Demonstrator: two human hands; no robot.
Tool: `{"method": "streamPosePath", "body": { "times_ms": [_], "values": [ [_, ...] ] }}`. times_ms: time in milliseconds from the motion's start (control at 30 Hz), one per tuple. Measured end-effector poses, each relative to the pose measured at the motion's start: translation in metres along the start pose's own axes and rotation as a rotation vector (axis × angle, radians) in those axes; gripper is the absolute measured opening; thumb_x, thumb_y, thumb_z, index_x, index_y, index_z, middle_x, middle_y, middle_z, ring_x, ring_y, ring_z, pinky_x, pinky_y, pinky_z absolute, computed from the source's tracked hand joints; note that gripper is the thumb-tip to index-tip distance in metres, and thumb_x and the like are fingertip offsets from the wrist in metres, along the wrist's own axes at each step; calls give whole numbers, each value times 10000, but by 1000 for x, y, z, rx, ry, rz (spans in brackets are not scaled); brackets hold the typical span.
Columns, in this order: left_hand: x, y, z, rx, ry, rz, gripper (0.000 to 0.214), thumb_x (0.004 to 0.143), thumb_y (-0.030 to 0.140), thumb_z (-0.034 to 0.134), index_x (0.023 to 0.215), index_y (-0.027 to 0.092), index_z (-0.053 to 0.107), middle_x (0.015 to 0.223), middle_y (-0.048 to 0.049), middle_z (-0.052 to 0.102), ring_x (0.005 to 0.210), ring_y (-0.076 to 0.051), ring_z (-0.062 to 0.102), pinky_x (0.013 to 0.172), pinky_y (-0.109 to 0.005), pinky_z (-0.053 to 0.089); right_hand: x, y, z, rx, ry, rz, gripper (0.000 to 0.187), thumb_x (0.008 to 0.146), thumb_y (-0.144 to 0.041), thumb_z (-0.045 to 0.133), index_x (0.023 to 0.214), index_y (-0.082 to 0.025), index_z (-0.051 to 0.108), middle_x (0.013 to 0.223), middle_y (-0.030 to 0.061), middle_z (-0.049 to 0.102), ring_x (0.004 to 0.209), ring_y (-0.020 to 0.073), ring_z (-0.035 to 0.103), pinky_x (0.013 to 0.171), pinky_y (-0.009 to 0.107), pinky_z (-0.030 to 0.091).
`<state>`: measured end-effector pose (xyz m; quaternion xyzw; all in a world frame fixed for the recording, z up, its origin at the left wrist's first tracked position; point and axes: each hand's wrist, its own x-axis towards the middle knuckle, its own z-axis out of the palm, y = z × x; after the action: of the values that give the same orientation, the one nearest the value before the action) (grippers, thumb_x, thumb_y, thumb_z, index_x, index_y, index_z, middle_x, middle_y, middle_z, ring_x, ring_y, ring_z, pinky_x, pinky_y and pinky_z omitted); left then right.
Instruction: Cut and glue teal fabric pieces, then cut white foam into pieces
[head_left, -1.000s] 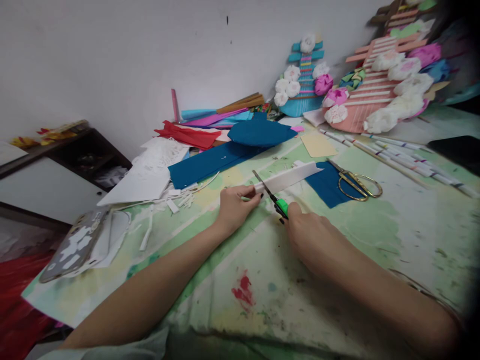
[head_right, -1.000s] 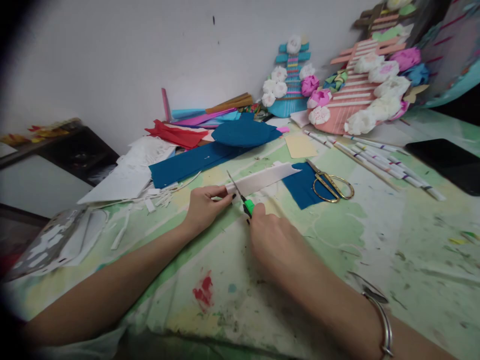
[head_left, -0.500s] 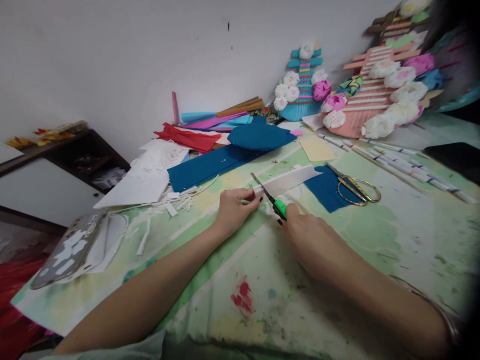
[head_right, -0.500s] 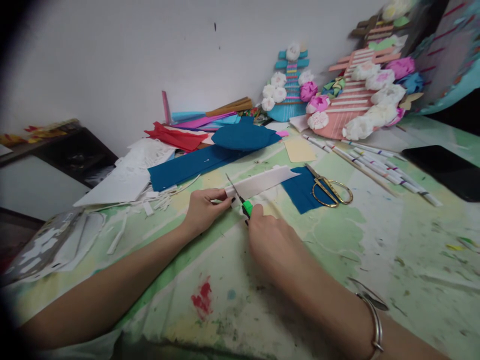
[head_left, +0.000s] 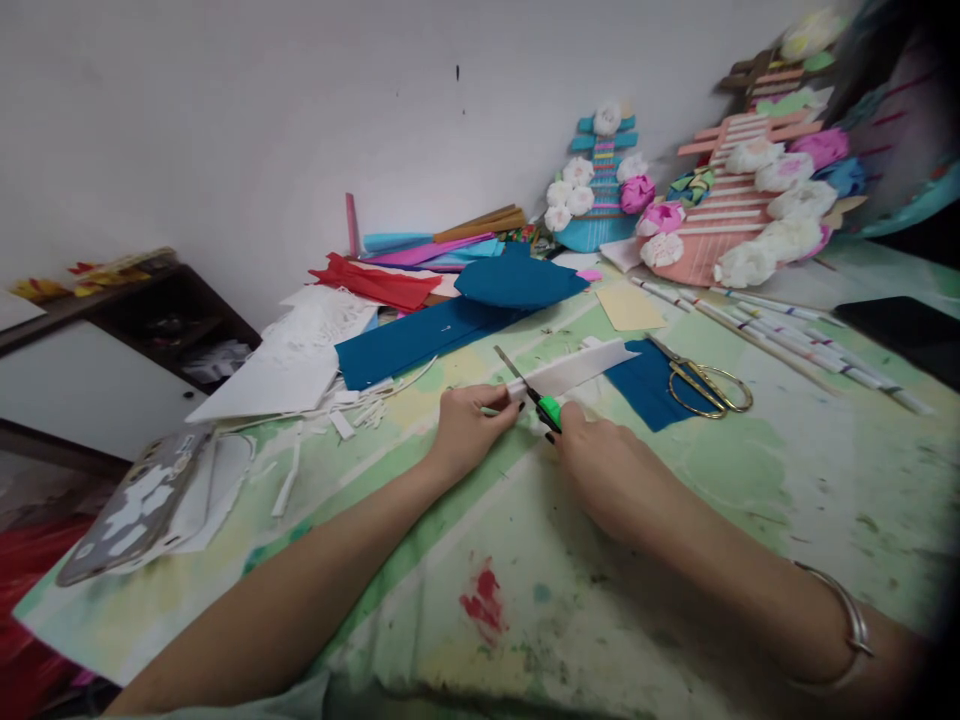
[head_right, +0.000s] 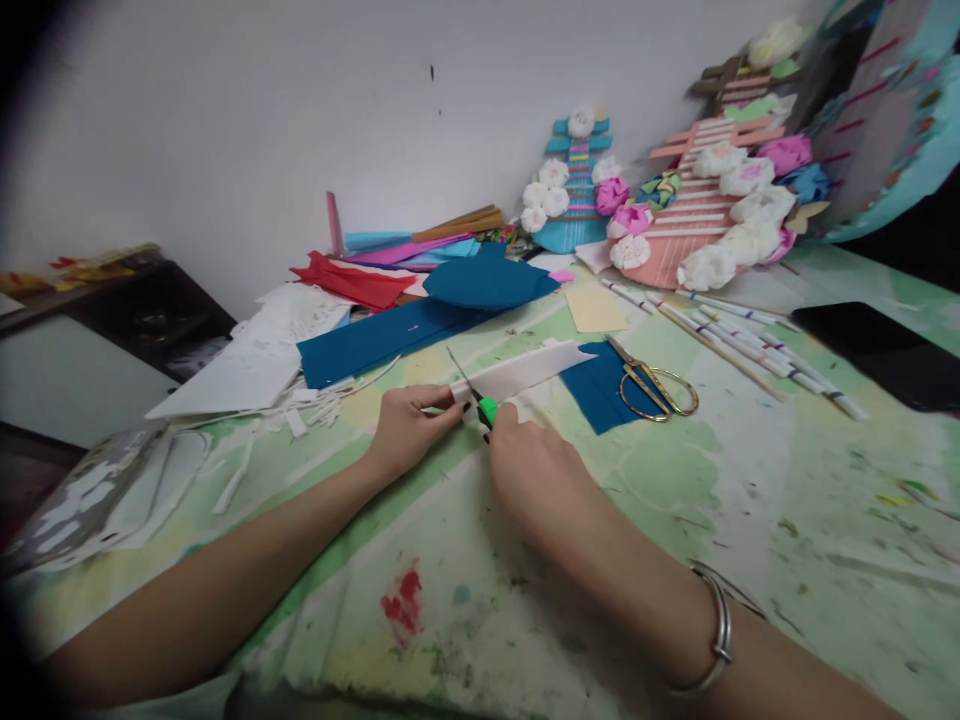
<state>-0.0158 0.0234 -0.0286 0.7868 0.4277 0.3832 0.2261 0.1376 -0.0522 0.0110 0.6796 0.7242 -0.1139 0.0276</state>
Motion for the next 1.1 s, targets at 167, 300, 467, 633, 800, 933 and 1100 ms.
{"method": "streamPosePath", "body": {
  "times_ms": [167, 300, 467, 633, 800, 933, 1100],
  "values": [
    [-1, 0, 1, -2, 22, -32, 209, 765, 230, 588, 581, 143, 635, 563, 16, 599, 570, -108, 501, 594, -213, 376, 0, 1, 3, 25, 35, 8, 198, 915, -103, 320, 1032, -144, 475, 822, 123, 652, 756, 286, 661, 506, 288, 249],
    [-2, 0, 2, -2, 35, -50, 226, 757, 227, 598, 551, 138, 619, 529, 27, 550, 553, -100, 482, 578, -208, 363, 0, 1, 6, 24, 43, 9, 242, 892, -72, 303, 1052, -137, 473, 816, 131, 651, 746, 298, 663, 511, 288, 283],
    [-2, 0, 2, -10, 39, -70, 210, 759, 229, 603, 577, 134, 646, 535, 29, 543, 551, -96, 473, 576, -208, 360, -1, 2, 9, 12, 59, -7, 231, 894, -77, 296, 1022, -138, 478, 820, 135, 653, 737, 301, 668, 521, 296, 317],
    [-2, -1, 3, -35, 36, -86, 185, 762, 233, 603, 619, 138, 670, 553, 27, 554, 566, -105, 507, 590, -208, 382, -3, 0, 8, -4, 38, 4, 284, 843, -24, 292, 1015, -132, 492, 798, 142, 654, 743, 318, 671, 536, 320, 365],
    [-2, -1, 3, -57, 40, -112, 167, 758, 230, 607, 639, 140, 680, 564, 27, 572, 585, -115, 554, 606, -204, 404, -4, -2, 5, -5, 12, 13, 299, 837, -20, 286, 1020, -126, 498, 806, 150, 658, 756, 324, 675, 553, 339, 407],
    [-2, 0, 3, -40, 49, -122, 169, 755, 232, 605, 642, 144, 696, 560, 28, 587, 608, -129, 588, 621, -208, 420, -6, 0, 6, -5, 11, 17, 308, 842, -26, 276, 1032, -120, 499, 798, 147, 656, 760, 335, 678, 551, 349, 416],
    [-1, 0, 4, -51, 56, -137, 146, 746, 226, 615, 684, 159, 729, 582, 34, 624, 628, -141, 614, 630, -215, 431, -5, 1, 7, -20, 11, 9, 287, 845, -35, 294, 1022, -117, 504, 774, 143, 651, 750, 322, 679, 554, 338, 411]
  ]
}}
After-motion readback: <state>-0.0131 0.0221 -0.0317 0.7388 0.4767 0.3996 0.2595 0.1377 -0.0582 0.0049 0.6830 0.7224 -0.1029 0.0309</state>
